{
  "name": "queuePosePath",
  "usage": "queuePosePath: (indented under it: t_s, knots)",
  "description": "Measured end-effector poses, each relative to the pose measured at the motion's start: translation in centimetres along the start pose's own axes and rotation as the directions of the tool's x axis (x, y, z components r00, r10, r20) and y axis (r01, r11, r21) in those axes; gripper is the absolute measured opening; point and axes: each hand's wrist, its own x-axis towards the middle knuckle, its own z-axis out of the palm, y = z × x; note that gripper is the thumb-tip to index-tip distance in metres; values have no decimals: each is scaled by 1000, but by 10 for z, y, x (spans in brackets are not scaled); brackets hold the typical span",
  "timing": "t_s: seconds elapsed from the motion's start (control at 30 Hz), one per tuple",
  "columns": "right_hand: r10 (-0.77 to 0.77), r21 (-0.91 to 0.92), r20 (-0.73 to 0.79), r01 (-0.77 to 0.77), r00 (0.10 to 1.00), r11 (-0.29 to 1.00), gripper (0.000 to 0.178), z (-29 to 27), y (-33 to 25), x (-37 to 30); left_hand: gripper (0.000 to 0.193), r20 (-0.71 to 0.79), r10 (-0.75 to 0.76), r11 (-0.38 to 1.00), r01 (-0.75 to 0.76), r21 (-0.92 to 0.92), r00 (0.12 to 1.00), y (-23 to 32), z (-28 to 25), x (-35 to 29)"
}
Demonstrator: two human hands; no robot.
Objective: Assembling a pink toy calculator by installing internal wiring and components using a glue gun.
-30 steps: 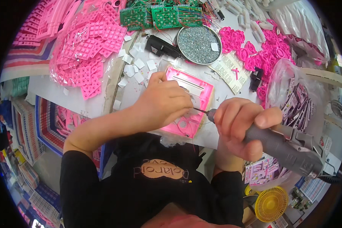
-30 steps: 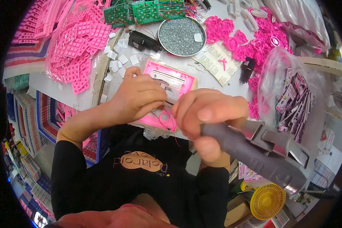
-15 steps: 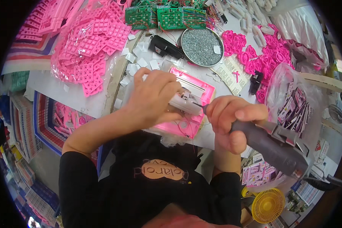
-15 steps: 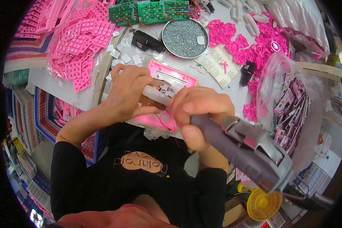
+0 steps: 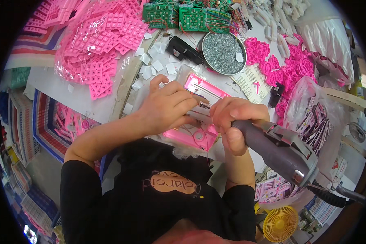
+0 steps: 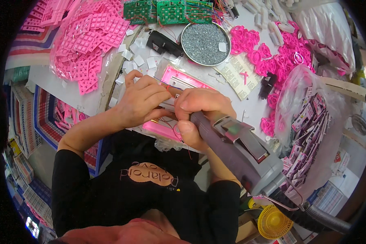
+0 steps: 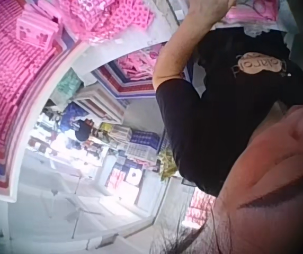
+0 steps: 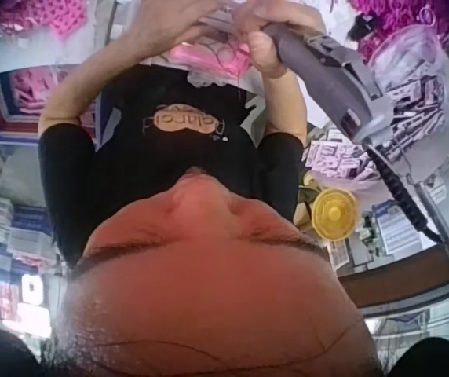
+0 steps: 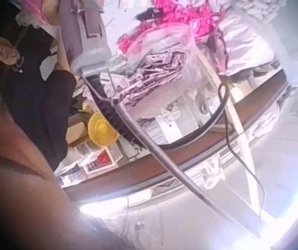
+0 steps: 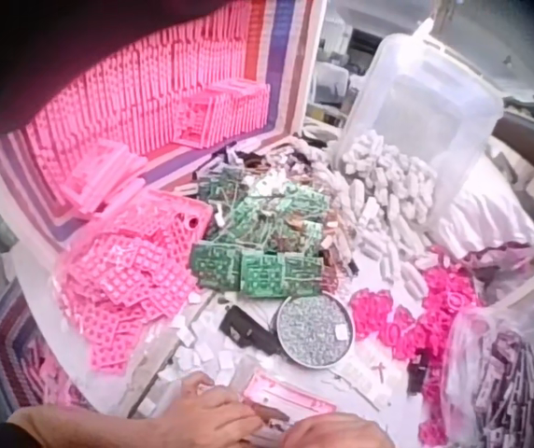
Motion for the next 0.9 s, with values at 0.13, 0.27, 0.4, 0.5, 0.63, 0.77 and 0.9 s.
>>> queuePosePath:
  t_s: [0.13,0.27,0.4,0.5,0.63,0.77,0.9]
  knots:
    - [-38,-2,-21,38,999,999,26,5,4,1,46,-5,12,999,-12,-30,1000,1,0,2]
    - [-78,-155,56,86,995,984,22,6,6,4,45,0,23,999,-22,-39,1000,0,4,-3]
    - [-66,-181,54,75,996,981,19,12,8,9,41,-4,41,997,-41,-71,999,-2,9,-4]
    - [29,-199,34,-21,999,980,19,10,8,6,40,1,32,999,-32,-26,999,-1,10,-6]
    - [160,-79,112,-152,981,985,69,-23,8,9,41,33,-78,991,81,-107,996,-1,6,2]
    - [448,-663,-50,-365,893,653,106,-29,-7,-15,48,139,-189,962,212,-171,972,-16,8,-2]
    - [263,-916,160,44,951,398,65,-37,0,-33,54,64,-333,896,337,-290,941,-16,15,-4]
